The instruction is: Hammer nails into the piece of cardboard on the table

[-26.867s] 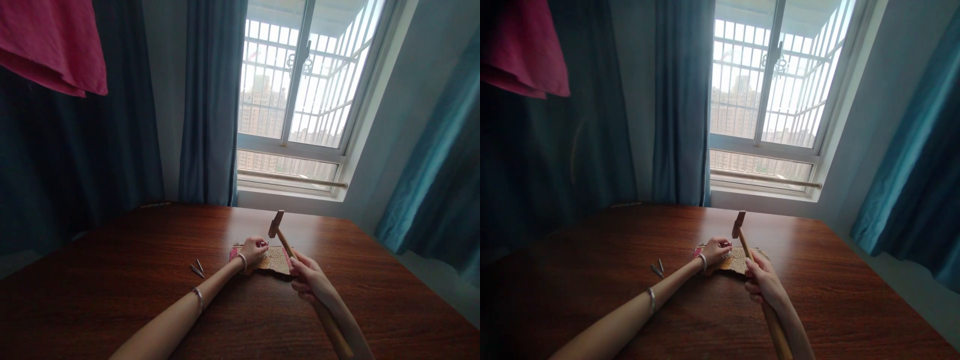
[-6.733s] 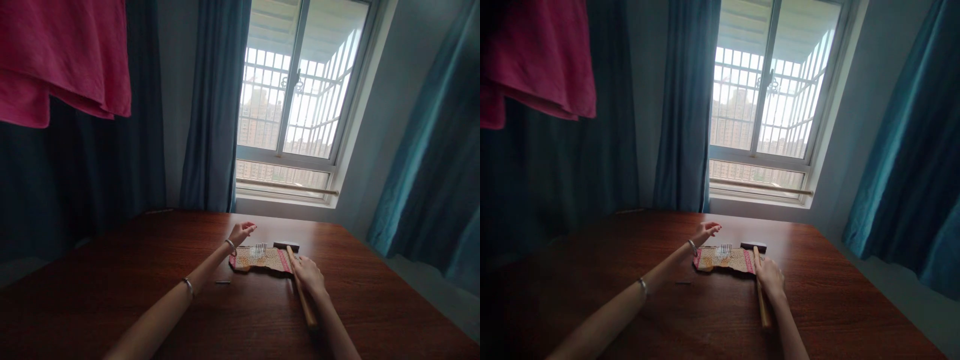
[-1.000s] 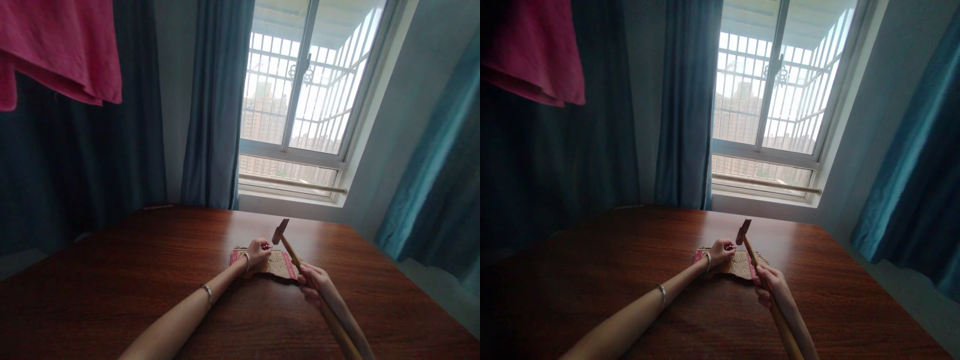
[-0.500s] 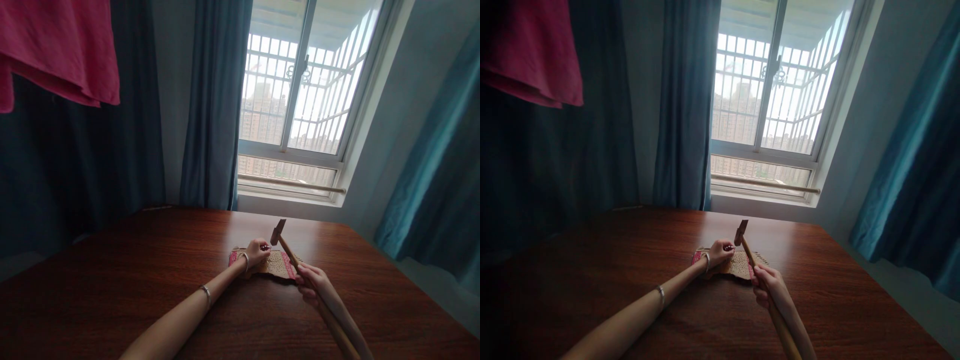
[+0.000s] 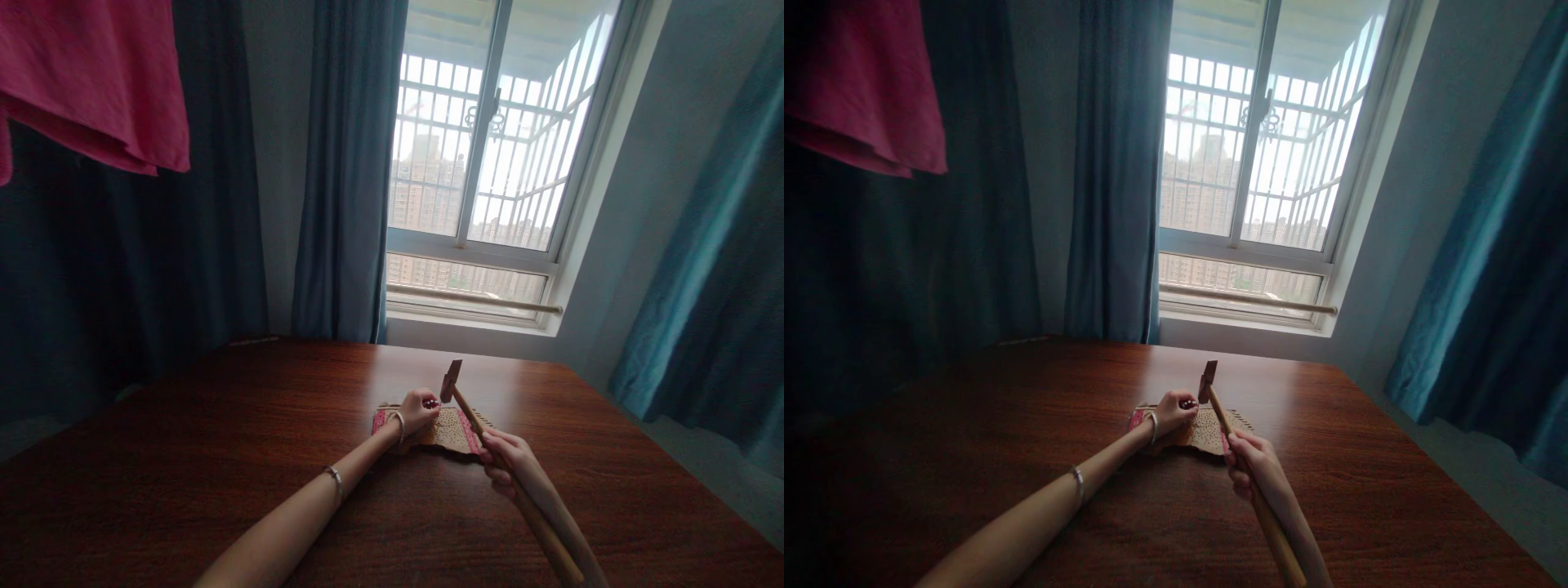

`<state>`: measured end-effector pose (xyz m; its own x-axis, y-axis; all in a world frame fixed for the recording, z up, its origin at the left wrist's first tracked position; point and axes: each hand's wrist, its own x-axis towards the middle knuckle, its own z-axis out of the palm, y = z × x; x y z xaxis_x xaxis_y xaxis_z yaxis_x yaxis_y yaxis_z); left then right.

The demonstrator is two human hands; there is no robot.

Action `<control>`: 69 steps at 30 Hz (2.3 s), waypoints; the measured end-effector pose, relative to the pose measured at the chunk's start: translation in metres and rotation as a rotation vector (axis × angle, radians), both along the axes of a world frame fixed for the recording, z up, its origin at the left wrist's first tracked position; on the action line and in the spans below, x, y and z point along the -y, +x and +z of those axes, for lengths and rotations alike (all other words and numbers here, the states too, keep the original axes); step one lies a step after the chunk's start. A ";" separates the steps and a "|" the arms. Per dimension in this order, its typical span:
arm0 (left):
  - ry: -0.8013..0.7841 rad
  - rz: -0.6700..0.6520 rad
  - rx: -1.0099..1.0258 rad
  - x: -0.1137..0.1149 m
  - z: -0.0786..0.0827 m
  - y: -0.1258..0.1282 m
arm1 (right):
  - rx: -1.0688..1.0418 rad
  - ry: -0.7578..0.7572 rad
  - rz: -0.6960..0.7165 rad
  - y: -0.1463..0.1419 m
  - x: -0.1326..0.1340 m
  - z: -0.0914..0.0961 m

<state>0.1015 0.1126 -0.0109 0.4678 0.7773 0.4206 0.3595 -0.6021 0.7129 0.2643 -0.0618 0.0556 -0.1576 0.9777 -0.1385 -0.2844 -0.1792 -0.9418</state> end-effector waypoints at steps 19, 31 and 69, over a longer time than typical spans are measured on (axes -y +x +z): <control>0.014 -0.020 -0.041 0.000 0.001 -0.006 | -0.005 0.067 -0.025 0.002 -0.004 -0.007; -0.005 -0.014 -0.037 0.005 0.006 -0.006 | 0.038 0.057 -0.057 -0.005 0.001 0.000; -0.090 -0.055 0.026 0.002 0.003 -0.004 | 0.043 0.034 -0.019 -0.012 0.006 0.005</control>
